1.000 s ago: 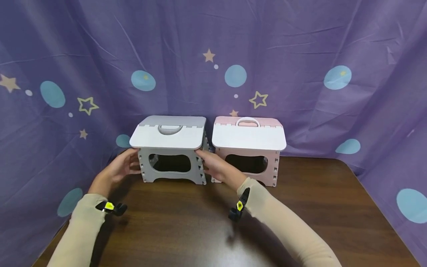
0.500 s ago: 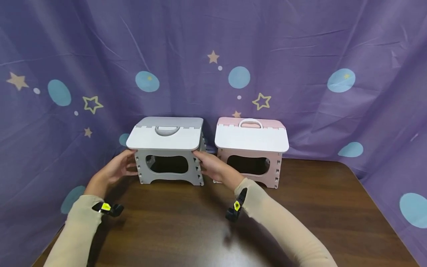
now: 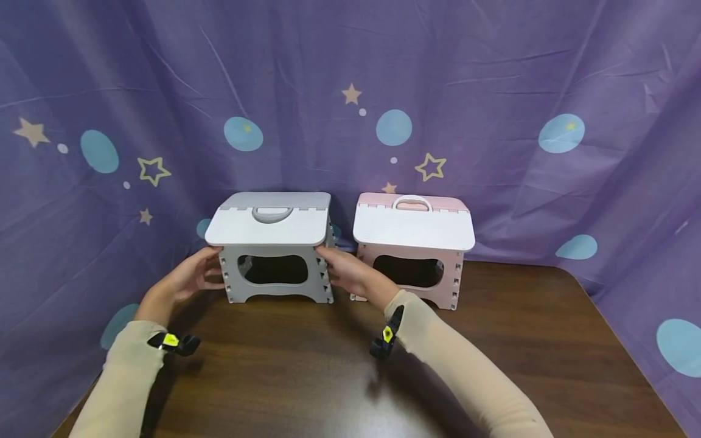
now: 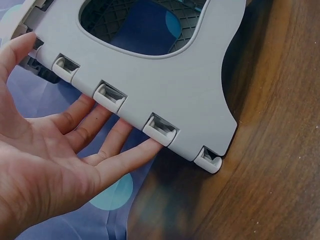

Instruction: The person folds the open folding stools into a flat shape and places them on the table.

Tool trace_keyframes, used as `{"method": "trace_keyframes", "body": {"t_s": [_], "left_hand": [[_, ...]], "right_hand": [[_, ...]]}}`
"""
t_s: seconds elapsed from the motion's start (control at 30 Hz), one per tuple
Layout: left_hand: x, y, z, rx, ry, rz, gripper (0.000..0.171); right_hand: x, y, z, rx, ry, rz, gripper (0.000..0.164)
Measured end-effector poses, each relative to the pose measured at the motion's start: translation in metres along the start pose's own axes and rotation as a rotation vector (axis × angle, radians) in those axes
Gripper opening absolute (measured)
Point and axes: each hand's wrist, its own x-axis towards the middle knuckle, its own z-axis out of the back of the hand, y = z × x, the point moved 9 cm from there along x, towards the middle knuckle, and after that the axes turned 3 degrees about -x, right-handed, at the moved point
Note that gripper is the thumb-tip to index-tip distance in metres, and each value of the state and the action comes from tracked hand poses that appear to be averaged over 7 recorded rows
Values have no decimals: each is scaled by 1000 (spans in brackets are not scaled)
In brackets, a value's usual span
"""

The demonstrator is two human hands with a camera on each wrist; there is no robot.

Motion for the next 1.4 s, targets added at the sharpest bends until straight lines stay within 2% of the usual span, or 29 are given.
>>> {"method": "trace_keyframes", "body": {"t_s": [0.23, 0.5, 0.9, 1.4], "left_hand": [[1, 1, 2, 9, -9, 22, 48], [2, 2, 0, 51, -10, 46, 78], [2, 7, -3, 49, 23, 70, 85], [2, 13, 1, 60, -17, 87, 87]], "right_hand": [[3, -2, 2, 4, 6, -17, 68], [3, -2, 5, 3, 12, -26, 68], [4, -7, 5, 19, -6, -41, 70], [9, -14, 5, 55, -41, -13, 73]]}}
